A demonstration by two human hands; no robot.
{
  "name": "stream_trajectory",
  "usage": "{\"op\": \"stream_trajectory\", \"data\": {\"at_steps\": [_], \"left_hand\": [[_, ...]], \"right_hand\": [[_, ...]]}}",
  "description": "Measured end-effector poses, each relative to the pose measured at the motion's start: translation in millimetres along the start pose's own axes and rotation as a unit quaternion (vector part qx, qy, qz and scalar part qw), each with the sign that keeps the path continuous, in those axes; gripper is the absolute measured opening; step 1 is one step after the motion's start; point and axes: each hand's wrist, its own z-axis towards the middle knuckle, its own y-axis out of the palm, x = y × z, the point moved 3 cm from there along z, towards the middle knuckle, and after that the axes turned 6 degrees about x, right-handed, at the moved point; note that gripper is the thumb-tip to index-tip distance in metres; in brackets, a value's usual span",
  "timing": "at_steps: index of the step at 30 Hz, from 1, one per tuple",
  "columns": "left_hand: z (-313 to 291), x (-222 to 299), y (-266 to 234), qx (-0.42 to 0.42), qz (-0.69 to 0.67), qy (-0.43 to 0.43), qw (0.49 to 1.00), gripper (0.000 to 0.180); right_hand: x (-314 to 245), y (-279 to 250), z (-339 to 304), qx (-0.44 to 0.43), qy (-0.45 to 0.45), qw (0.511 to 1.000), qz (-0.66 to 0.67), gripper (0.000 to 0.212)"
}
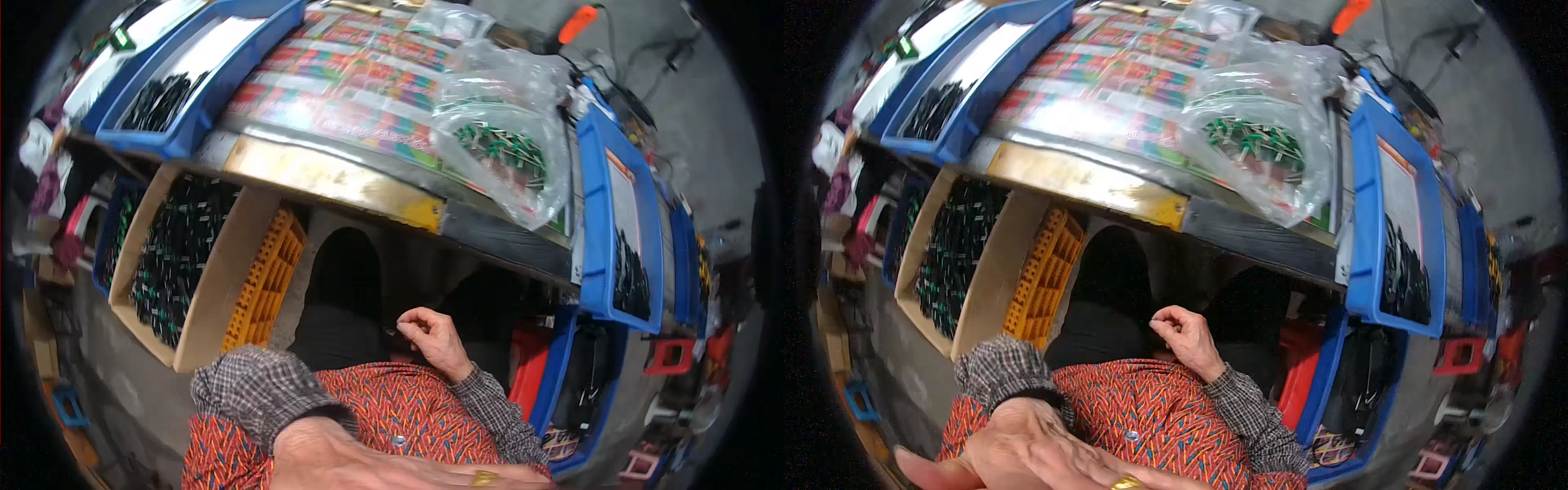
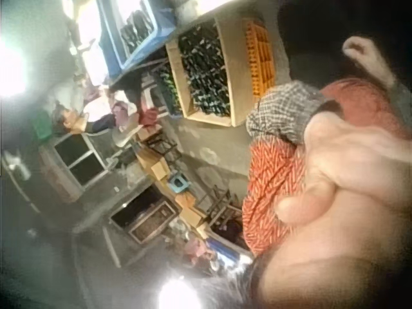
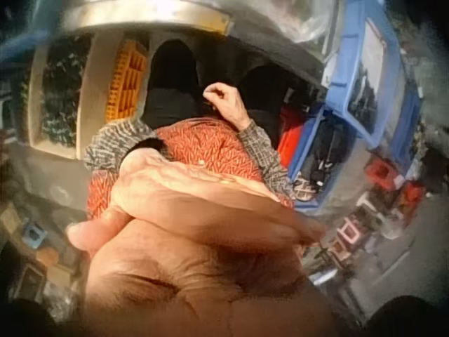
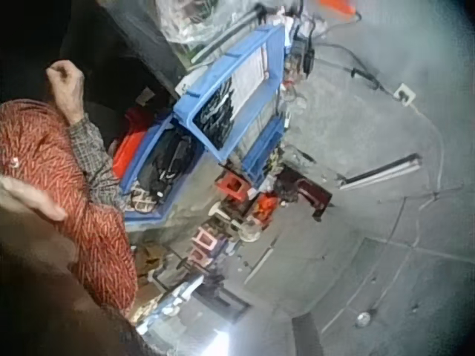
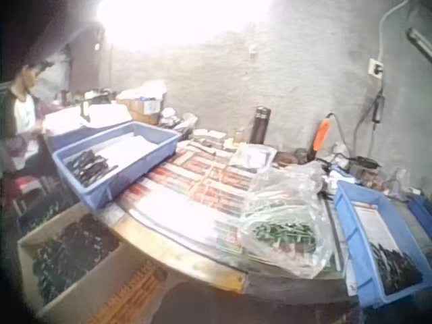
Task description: The person assembles small plastic housings by hand, inserting green pins into them.
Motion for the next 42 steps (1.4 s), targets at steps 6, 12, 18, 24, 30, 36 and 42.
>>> {"op": "stream_trajectory", "data": {"at_steps": [6, 12, 18, 24, 30, 36, 42], "left_hand": [[7, -1, -9, -0.064, -0.057, 0.018, 0.996, 0.104], [9, 28, -30, -0.207, 0.190, -0.123, 0.952, 0.080], [16, 64, -37, -0.288, 0.352, -0.055, 0.889, 0.066], [15, 122, -36, -0.322, 0.513, -0.026, 0.796, 0.026], [38, 185, -34, -0.091, 0.887, 0.093, 0.443, 0.010], [91, 323, -61, 0.044, 0.975, 0.204, 0.075, 0.013], [132, 406, -87, 0.168, 0.986, 0.014, -0.019, 0.022]], "right_hand": [[-2, -2, -1, 0.035, 0.020, 0.999, 0.009, 0.015], [5, 5, 4, 0.004, 0.011, 1.000, 0.012, 0.015], [5, 3, 3, 0.003, 0.010, 1.000, 0.000, 0.015], [2, 5, 4, 0.015, -0.003, 0.999, -0.041, 0.014], [4, 2, 2, 0.022, -0.003, 1.000, -0.015, 0.015], [4, 5, 3, 0.015, -0.019, 0.999, -0.032, 0.015], [5, 7, 6, 0.015, -0.018, 0.999, -0.037, 0.016]]}}
